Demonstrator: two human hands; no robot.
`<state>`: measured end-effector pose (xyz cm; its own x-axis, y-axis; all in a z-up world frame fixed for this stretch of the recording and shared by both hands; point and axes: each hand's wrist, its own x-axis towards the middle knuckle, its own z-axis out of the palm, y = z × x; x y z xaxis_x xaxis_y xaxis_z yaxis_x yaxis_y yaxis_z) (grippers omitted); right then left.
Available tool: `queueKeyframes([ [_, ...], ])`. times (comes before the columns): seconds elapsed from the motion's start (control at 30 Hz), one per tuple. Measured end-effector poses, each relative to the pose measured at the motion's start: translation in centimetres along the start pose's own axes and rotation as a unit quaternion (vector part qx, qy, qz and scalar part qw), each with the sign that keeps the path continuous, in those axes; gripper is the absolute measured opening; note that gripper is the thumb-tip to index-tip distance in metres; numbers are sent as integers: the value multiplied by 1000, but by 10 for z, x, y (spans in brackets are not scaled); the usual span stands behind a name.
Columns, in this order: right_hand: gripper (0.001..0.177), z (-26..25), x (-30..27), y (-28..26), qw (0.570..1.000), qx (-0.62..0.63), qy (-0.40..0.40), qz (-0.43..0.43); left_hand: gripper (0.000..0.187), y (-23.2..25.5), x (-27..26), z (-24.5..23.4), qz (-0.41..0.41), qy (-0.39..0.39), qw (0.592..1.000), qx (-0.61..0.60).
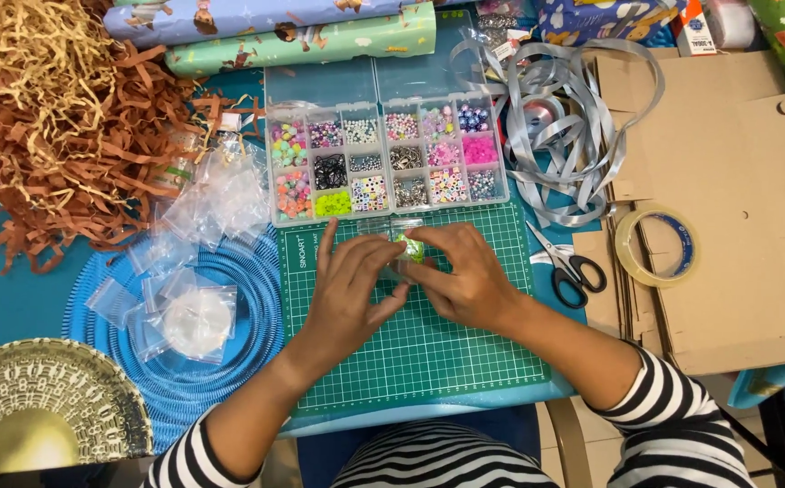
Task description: Picking up small decorative beads from a storage container and placing them into a small plastic bag.
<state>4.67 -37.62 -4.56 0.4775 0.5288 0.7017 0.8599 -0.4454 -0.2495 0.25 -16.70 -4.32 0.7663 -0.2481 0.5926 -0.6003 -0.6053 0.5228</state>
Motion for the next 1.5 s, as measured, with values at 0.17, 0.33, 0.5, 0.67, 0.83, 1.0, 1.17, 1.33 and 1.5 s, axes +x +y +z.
queueKeyframes([
  [0.17, 24, 1, -1, 0, 1000, 10, -6, 6, 56, 3, 2, -2, -1, -13, 1000, -4],
  [0.33, 29, 2, -2, 1, 1000, 6, -11, 16, 56, 6, 4, -1, -5, -27, 999, -20],
  [0.5, 28, 1, -1, 0, 1000, -2, -13, 8, 57, 6, 4, -3, -15, -31, 999, -12],
  [0.67, 28, 5, 0, -1, 1000, 4, -15, 5, 47, 5, 0, 2, 9, -41, 999, 13],
  [0.83, 30, 8, 2, -3, 1000, 9, -22, 0, 38, 6, 0, 3, 44, -56, 996, 55],
  [1.0, 33, -3, 1, 2, 999, 35, -3, 10, 33, 3, 4, 1, 10, -36, 999, 6],
  [1.17, 27, -45, 19, 51, 994, 23, 32, 99, 39, 0, 4, -2, -76, -51, 986, -140],
  [1.33, 16, -68, 34, 103, 971, -165, -86, 149, 40, 2, 0, 3, -97, -63, 970, -214],
  [1.5, 22, -47, 33, 125, 939, -272, -190, 94, 40, 7, 5, -2, -93, -79, 969, -217],
])
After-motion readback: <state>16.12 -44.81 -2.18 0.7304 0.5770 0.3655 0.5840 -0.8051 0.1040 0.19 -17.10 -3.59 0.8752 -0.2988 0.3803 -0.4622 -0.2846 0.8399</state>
